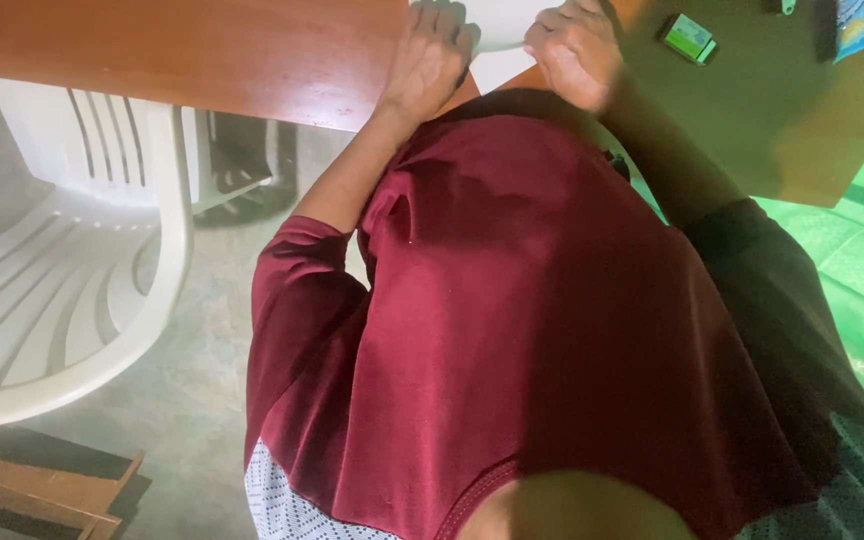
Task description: The person assembles a white paper box by hand on a wooden table, folding along the pre-scored lines and securing the corner tabs using a stapler.
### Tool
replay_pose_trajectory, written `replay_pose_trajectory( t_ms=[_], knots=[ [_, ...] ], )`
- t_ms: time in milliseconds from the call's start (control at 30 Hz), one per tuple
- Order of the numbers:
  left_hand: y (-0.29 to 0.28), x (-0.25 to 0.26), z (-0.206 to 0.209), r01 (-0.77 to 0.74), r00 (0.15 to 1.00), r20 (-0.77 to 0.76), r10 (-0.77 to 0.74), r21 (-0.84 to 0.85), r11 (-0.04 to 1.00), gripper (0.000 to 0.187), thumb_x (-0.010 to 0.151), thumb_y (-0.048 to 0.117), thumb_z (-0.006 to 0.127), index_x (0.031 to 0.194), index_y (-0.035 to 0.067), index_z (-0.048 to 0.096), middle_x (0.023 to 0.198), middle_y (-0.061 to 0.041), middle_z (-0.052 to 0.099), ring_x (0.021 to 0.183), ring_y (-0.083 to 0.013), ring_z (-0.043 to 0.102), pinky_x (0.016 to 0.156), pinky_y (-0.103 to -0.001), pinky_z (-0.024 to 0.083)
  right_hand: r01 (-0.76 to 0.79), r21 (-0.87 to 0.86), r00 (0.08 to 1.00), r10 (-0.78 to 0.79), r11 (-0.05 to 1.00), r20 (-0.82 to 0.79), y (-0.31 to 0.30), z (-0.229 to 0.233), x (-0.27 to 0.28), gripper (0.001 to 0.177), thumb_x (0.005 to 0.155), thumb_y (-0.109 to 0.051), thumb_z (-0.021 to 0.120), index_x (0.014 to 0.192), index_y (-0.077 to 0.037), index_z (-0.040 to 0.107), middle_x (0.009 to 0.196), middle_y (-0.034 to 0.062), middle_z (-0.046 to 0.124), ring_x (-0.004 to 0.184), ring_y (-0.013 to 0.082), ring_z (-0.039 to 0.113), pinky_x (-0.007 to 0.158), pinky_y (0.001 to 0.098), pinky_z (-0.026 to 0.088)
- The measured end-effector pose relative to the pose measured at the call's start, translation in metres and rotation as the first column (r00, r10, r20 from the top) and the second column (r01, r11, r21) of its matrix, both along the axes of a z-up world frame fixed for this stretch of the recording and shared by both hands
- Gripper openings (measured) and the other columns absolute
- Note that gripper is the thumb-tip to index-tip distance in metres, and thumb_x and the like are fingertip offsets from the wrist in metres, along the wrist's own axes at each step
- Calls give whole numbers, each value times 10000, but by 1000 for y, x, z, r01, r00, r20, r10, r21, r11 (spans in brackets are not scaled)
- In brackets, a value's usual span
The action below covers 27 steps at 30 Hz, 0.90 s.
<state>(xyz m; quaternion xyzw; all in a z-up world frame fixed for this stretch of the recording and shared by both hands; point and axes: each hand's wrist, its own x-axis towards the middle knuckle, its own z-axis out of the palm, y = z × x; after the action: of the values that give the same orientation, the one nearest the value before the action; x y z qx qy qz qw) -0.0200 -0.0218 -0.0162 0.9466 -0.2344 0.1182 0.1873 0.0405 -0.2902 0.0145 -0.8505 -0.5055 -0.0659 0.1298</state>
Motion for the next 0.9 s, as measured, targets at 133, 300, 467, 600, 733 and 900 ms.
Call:
replay_pose_trajectory(
  t_ms=[133,300,467,600,733,900],
  knots=[
    [5,10,-2,-2,998,56,9,-118,993,170,879,186,791,957,69,696,931,-135,654,895,-322,649,700,-448,505,55,-12,978,-56,998,-203,-10,-7,7,140,1068,-120,702,959,-36,675,884,98,636,890,267,650,834,414,487],
    [13,27,-18,-139,960,-270,75,-226,964,189,849,204,837,802,41,754,769,-192,707,701,-345,681,612,-464,509,194,-93,932,-213,977,-293,-10,-21,16,178,1093,-219,706,1014,-69,759,929,118,721,873,302,696,854,470,525],
    [21,31,-44,-318,831,-549,92,-332,888,192,911,144,784,799,1,723,757,-159,726,697,-226,717,617,-379,537,270,-266,841,-361,925,-403,-6,-47,34,270,1102,-341,665,1052,-101,779,956,103,752,842,302,706,839,508,523],
    [24,32,-58,-311,852,-512,109,-328,892,137,847,84,756,832,-31,684,786,-134,731,727,-198,718,602,-354,546,314,-313,808,-426,896,-407,-21,-66,43,298,1104,-368,638,1088,-104,775,1001,119,753,885,323,701,834,532,518],
    [18,34,-52,-618,571,-821,19,-415,668,267,1073,215,586,946,-18,616,855,-148,690,779,-221,682,711,-362,585,356,-288,791,-451,889,-413,-21,-74,48,338,1066,-388,677,1156,-71,752,1005,180,734,888,361,690,815,567,514],
    [-8,38,-8,-274,853,-422,307,140,952,379,821,495,808,859,122,750,778,-102,719,737,-271,681,650,-455,507,439,-416,682,-597,796,-422,-1,-59,48,380,1013,-422,713,1154,-71,744,1006,181,736,891,362,696,817,542,515]
  ],
)
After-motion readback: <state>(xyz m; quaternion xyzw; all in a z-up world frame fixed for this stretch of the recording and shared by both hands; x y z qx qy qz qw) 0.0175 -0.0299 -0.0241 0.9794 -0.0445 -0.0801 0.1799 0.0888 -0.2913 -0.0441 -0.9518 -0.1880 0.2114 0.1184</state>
